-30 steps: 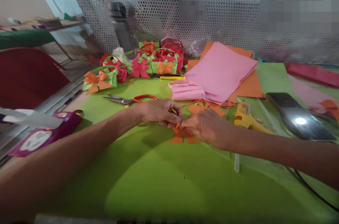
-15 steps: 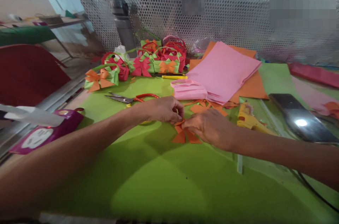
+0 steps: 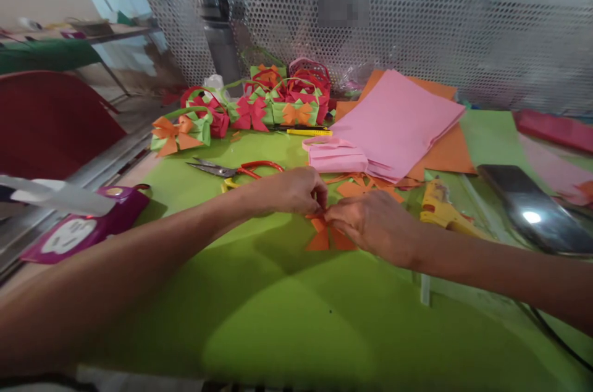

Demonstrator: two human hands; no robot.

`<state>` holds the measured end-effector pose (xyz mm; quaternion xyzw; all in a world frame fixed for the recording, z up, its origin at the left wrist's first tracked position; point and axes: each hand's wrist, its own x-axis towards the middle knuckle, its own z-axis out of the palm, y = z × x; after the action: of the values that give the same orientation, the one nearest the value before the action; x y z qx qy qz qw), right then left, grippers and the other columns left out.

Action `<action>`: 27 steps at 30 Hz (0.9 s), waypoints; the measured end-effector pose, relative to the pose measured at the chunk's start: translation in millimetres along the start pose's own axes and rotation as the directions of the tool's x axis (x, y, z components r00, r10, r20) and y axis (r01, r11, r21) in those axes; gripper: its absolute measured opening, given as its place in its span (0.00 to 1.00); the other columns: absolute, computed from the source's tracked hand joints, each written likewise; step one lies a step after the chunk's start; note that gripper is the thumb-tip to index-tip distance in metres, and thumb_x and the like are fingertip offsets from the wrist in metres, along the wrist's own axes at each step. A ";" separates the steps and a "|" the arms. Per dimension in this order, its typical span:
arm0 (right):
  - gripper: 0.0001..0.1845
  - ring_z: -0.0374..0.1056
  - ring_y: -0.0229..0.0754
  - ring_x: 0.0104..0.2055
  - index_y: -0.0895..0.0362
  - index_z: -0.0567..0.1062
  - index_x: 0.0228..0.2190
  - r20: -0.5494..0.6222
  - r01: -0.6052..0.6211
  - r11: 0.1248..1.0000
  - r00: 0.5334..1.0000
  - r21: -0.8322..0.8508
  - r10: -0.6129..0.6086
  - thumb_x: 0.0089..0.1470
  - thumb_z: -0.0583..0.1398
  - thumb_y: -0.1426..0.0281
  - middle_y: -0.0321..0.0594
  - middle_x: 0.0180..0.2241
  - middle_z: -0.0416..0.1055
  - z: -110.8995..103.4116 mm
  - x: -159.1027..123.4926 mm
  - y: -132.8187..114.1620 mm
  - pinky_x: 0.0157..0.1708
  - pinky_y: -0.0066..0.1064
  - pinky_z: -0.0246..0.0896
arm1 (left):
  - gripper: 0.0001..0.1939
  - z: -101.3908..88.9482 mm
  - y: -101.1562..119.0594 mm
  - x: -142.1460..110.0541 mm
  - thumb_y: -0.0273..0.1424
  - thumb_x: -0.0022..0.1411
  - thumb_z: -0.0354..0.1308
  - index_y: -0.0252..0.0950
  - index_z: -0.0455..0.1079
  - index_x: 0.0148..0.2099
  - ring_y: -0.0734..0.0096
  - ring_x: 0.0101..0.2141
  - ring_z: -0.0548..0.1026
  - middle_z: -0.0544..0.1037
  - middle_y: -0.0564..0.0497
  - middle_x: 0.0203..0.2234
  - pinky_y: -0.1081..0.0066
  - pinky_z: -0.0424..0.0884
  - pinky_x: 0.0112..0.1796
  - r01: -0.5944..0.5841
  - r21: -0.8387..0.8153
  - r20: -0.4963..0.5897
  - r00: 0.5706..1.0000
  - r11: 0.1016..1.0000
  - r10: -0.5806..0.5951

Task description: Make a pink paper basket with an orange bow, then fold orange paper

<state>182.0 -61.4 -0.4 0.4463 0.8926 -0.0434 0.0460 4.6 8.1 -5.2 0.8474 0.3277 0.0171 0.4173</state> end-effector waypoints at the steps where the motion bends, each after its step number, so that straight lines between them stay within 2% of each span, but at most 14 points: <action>1: 0.11 0.68 0.38 0.29 0.52 0.78 0.35 0.011 -0.016 1.000 1.000 -0.013 0.016 0.55 0.56 0.75 0.38 0.30 0.77 0.1 0.0 -0.3 0.23 0.29 0.42 | 0.06 0.3 -0.2 0.0 0.27 0.47 0.56 0.35 0.74 0.28 0.78 0.20 0.65 0.72 0.56 0.19 0.77 0.55 0.21 -0.002 0.002 0.000 1.000 1.000 0.002; 11: 0.07 0.67 0.39 0.27 0.55 0.74 0.34 -0.026 -0.096 0.995 0.995 -0.041 0.095 0.55 0.56 0.72 0.38 0.28 0.76 1.8 1.4 -3.0 0.23 0.31 0.38 | 0.07 3.9 0.2 -0.9 0.29 0.49 0.58 0.33 0.74 0.31 0.75 0.23 0.68 0.74 0.55 0.21 0.78 0.57 0.23 0.014 0.025 -0.013 1.000 1.000 -0.014; 27: 0.07 0.67 0.39 0.25 0.55 0.75 0.34 -0.025 -0.116 0.992 0.993 -0.055 0.114 0.55 0.56 0.71 0.39 0.27 0.76 1.7 1.2 -1.5 0.22 0.32 0.36 | 0.06 5.9 5.4 1.9 0.25 0.50 0.57 0.33 0.76 0.28 0.79 0.21 0.65 0.73 0.56 0.19 0.79 0.57 0.23 -0.025 0.023 -0.035 0.999 0.999 0.026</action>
<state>180.1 -61.6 -2.2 0.4961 0.8667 -0.0108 0.0510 10.8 2.7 -5.6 0.8557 0.3245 0.0334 0.4017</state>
